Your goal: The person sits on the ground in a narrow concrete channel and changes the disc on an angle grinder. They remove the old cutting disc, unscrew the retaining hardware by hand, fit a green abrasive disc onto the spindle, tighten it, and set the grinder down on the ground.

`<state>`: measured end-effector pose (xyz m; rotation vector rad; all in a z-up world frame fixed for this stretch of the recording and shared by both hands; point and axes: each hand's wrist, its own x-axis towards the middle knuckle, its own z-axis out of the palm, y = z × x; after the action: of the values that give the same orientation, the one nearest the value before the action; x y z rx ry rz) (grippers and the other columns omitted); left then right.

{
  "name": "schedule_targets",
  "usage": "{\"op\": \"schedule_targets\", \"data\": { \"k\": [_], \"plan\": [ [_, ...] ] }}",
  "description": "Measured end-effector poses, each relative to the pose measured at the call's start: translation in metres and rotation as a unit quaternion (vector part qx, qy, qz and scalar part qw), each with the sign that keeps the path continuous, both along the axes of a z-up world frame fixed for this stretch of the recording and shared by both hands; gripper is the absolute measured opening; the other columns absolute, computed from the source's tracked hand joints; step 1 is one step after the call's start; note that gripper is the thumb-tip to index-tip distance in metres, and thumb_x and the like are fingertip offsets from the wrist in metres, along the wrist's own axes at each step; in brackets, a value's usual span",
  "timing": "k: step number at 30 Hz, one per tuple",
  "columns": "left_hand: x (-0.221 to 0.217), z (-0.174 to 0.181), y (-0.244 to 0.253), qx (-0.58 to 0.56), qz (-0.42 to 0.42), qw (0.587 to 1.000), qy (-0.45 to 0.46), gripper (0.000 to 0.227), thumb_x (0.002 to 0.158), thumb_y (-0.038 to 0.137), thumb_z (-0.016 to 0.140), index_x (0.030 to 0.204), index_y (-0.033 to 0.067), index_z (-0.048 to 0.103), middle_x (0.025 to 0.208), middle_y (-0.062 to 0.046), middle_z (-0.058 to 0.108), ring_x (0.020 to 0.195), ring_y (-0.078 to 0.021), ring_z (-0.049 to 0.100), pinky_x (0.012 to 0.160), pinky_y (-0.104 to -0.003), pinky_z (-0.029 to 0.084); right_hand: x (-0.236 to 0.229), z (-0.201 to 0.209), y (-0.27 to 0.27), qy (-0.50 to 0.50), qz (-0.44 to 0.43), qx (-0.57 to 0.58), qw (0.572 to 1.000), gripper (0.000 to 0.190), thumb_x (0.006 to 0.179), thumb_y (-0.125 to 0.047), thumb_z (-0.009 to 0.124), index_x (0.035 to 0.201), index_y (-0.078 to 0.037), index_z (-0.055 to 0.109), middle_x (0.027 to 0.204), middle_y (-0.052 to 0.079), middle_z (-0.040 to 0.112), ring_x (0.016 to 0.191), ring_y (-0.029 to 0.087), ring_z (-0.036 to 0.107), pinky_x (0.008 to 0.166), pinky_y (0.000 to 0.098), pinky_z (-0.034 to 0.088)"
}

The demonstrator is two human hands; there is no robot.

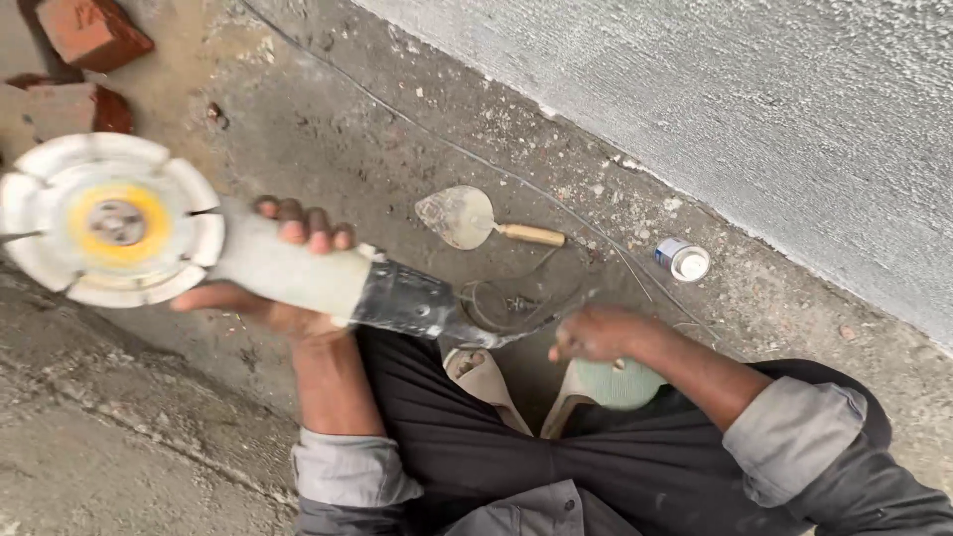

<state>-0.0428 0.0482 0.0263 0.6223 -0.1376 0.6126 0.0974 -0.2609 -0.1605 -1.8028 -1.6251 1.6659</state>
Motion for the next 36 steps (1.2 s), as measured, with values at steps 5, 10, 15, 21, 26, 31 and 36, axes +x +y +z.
{"op": "schedule_targets", "data": {
  "k": [5, 10, 15, 21, 26, 31, 36],
  "plan": [
    [0.016, -0.016, -0.013, -0.061, -0.027, 0.997, 0.048, 0.095, 0.074, 0.075, 0.069, 0.13, -0.0017, 0.058, 0.112, -0.018, 0.072, 0.103, -0.0298, 0.071, 0.1, -0.047, 0.056, 0.01, -0.095, -0.01, -0.119, -0.073, 0.004, 0.99, 0.055, 0.094, -0.063, 0.054, 0.113, -0.015, 0.071, 0.105, 0.014, 0.069, 0.094, 0.032, 0.068, 0.078, 0.0481, 0.054],
    [0.034, -0.024, -0.031, -0.104, -0.022, 0.992, 0.074, 0.1, 0.069, 0.079, 0.07, 0.13, 0.0002, 0.057, 0.112, -0.018, 0.072, 0.103, -0.0302, 0.07, 0.1, -0.046, 0.056, 0.029, -0.103, -0.025, -0.154, -0.156, 0.071, 0.973, 0.055, 0.094, -0.058, 0.06, 0.111, -0.005, 0.066, 0.107, 0.024, 0.066, 0.085, 0.037, 0.069, 0.073, 0.046, 0.058],
    [0.057, -0.02, -0.061, -0.172, -0.13, 0.974, 0.068, 0.106, 0.088, 0.093, 0.034, 0.126, -0.0029, 0.058, 0.108, -0.021, 0.07, 0.101, -0.0356, 0.069, 0.087, -0.05, 0.057, 0.071, 0.13, -0.034, -0.116, -0.144, -0.141, 0.973, 0.042, 0.095, -0.06, 0.045, 0.114, -0.031, 0.068, 0.097, 0.006, 0.075, 0.091, 0.023, 0.075, 0.087, 0.0413, 0.06],
    [0.061, -0.049, -0.104, -0.183, -0.217, 0.942, 0.179, 0.094, 0.1, 0.079, 0.026, 0.129, -0.0056, 0.056, 0.108, -0.022, 0.067, 0.098, -0.039, 0.069, 0.09, -0.049, 0.058, 0.035, 0.131, 0.004, 0.155, -0.335, 0.224, 0.902, 0.1, 0.076, -0.054, 0.083, 0.147, -0.001, 0.036, 0.127, 0.018, 0.061, 0.12, 0.034, 0.06, 0.096, 0.0477, 0.051],
    [0.081, -0.055, -0.124, -0.122, -0.229, 0.935, 0.243, 0.101, 0.102, 0.081, 0.024, 0.145, -0.0051, 0.052, 0.12, -0.02, 0.067, 0.108, -0.0291, 0.066, 0.095, -0.044, 0.055, -0.014, 0.117, 0.006, 0.35, -0.421, 0.07, 0.834, 0.07, 0.075, -0.045, 0.086, 0.12, 0.004, 0.064, 0.102, 0.015, 0.074, 0.097, 0.026, 0.074, 0.086, 0.041, 0.06],
    [0.09, -0.064, -0.114, 0.069, -0.162, 0.883, 0.434, 0.078, 0.102, 0.063, 0.038, 0.149, 0.0006, 0.046, 0.141, -0.013, 0.061, 0.128, -0.0211, 0.061, 0.109, -0.038, 0.05, -0.007, 0.124, -0.007, 0.351, -0.546, -0.05, 0.759, 0.068, 0.066, -0.045, 0.082, 0.117, -0.004, 0.063, 0.088, 0.016, 0.077, 0.073, 0.027, 0.08, 0.067, 0.0423, 0.068],
    [0.085, -0.031, -0.104, 0.232, -0.187, 0.858, 0.419, 0.086, 0.079, 0.011, 0.083, 0.151, 0.0065, 0.035, 0.143, -0.012, 0.057, 0.131, -0.0235, 0.058, 0.114, -0.043, 0.046, -0.009, 0.111, -0.041, 0.181, -0.478, 0.054, 0.858, 0.064, 0.073, -0.046, 0.085, 0.112, 0.0, 0.066, 0.088, 0.01, 0.076, 0.083, 0.016, 0.074, 0.076, 0.0338, 0.061]
  ]
}}
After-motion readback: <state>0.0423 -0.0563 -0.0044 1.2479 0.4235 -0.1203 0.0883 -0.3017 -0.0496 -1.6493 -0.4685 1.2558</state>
